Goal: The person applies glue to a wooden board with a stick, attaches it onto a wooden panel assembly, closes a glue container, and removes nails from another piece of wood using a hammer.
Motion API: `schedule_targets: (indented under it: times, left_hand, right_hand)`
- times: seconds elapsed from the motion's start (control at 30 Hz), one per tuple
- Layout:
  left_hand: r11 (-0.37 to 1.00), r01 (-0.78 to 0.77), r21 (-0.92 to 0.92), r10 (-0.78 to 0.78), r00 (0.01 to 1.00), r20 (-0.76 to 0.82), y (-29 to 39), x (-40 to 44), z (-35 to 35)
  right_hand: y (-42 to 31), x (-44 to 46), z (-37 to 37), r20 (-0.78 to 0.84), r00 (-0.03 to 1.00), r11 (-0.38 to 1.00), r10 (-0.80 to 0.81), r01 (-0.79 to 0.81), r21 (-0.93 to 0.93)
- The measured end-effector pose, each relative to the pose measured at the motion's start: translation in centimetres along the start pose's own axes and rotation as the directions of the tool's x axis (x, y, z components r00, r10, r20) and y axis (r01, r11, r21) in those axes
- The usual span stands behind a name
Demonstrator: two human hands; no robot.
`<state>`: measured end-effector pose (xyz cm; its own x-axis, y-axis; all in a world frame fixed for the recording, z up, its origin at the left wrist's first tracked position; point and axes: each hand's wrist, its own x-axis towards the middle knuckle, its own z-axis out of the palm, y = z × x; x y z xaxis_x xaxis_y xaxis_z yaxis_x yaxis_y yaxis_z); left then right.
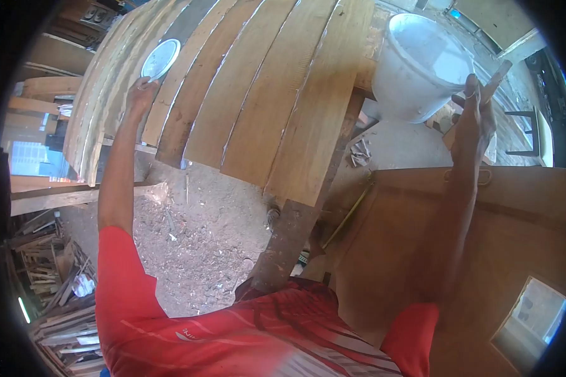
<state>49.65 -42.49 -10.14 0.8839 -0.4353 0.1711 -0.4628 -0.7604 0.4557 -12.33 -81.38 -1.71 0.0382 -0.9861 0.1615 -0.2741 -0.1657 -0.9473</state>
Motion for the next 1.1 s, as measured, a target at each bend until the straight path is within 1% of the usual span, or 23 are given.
schedule_targets:
  times: [0.03, 0.13, 0.17, 0.23, 0.27, 0.3, 0.33, 0.37, 0.4, 0.5, 0.6, 0.63, 0.7, 0.73, 0.77, 0.8, 0.83, 0.9, 0.97, 1.07, 1.1]
  left_hand:
    - [0.999, 0.028, 0.036, -0.028, 1.0, -0.004, -0.4, 1.0, 0.3]
    - [0.979, 0.027, 0.204, -0.014, 0.998, -0.065, -5.0, 6.3, 2.8]
    - [0.978, 0.064, 0.197, -0.049, 0.995, -0.084, -6.4, 7.8, 3.6]
    - [0.989, 0.098, 0.11, -0.065, 0.96, -0.271, -12.8, 12.6, 8.3]
    - [0.98, 0.113, 0.165, -0.071, 0.968, -0.241, -12.9, 12.3, 7.4]
    - [0.969, 0.121, 0.215, -0.075, 0.975, -0.209, -11.0, 12.0, 6.6]
    - [0.969, 0.138, 0.204, -0.107, 0.982, -0.157, -9.5, 11.6, 5.2]
    - [0.971, 0.148, 0.186, -0.131, 0.986, -0.1, -7.6, 10.7, 3.8]
    - [0.974, 0.155, 0.165, -0.15, 0.988, -0.041, -6.4, 10.0, 2.8]
    - [0.976, 0.15, 0.157, -0.148, 0.989, -0.024, -5.6, 10.2, 1.5]
    - [0.957, 0.236, 0.168, -0.252, 0.964, 0.083, -5.8, 12.1, 1.1]
    - [0.96, 0.239, 0.144, -0.248, 0.968, 0.046, -6.5, 12.9, 1.5]
    - [0.97, 0.225, 0.095, -0.225, 0.974, -0.008, -10.1, 15.5, 4.5]
    - [0.971, 0.236, -0.03, -0.236, 0.972, 0.008, -17.4, 21.2, 8.4]
    - [0.957, 0.247, -0.155, -0.246, 0.969, 0.024, -23.4, 26.1, 11.6]
    - [0.961, 0.049, -0.273, -0.031, 0.997, 0.072, -28.6, 29.8, 13.2]
    - [0.961, 0.077, -0.265, -0.062, 0.996, 0.065, -26.6, 30.1, 14.9]
    - [0.962, 0.142, -0.234, -0.137, 0.99, 0.036, -25.1, 28.0, 11.7]
    - [0.934, 0.314, -0.17, -0.284, 0.942, 0.178, -16.9, 22.2, 6.9]
    - [0.931, 0.356, -0.085, -0.336, 0.923, 0.186, -17.7, 23.8, 7.4]
    - [0.938, 0.344, -0.052, -0.329, 0.925, 0.189, -17.7, 24.0, 7.3]
  right_hand:
    - [0.0, -0.2, 0.4, -0.005, 1.0, 0.999, 0.018, -0.017, 0.046]
    - [0.1, -0.3, 0.6, -0.007, 1.0, 0.999, -0.004, 0.004, -0.052]
    - [-0.3, -0.7, 0.8, -0.008, 0.999, 0.997, 0.048, -0.049, -0.065]
    - [2.4, 1.4, -0.6, 0.091, 0.992, 0.996, 0.084, -0.086, 0.02]
    - [4.5, 2.8, -1.3, 0.148, 0.983, 0.991, 0.104, -0.115, 0.068]
    - [6.7, 3.6, -2.8, 0.234, 0.968, 0.972, -0.088, 0.135, -0.193]
    - [4.5, 2.6, -1.6, 0.134, 0.989, 0.995, 0.069, -0.059, -0.076]
    - [2.3, 1.6, -0.5, 0.03, 0.974, 0.971, 0.224, -0.225, 0.078]
    - [1.6, 1.2, -0.1, 0.037, 0.975, 0.973, 0.219, -0.221, 0.064]
    - [0.4, -0.3, 0.2, 0.035, 0.978, 0.977, 0.206, -0.207, 0.043]
    - [-0.4, -1.1, 1.1, -0.005, 0.983, 0.982, 0.184, -0.184, 0.05]
    - [2.5, 1.7, -0.6, 0.047, 0.963, 0.963, 0.266, -0.268, 0.039]
    - [2.4, 1.0, -0.2, 0.067, 0.978, 0.978, 0.197, -0.201, 0.052]
    - [2.2, 0.6, -0.4, 0.064, 0.984, 0.984, 0.168, -0.172, 0.052]
    - [2.6, 0.9, -0.6, 0.082, 0.974, 0.973, 0.209, -0.216, 0.082]
    - [2.7, 1.4, -0.8, 0.095, 0.963, 0.959, 0.251, -0.261, 0.114]
    - [1.6, 0.6, -0.7, 0.066, 0.965, 0.962, 0.253, -0.258, 0.086]
    - [-0.3, -0.9, 0.6, 0.016, 0.965, 0.964, 0.26, -0.261, 0.053]
    - [-0.5, -0.9, 0.9, -0.034, 0.967, 0.967, 0.252, -0.25, 0.055]
    - [1.9, 0.8, 0.1, -0.014, 0.969, 0.967, 0.245, -0.243, 0.082]
    - [2.7, 1.4, -0.2, -0.006, 0.971, 0.967, 0.239, -0.238, 0.089]
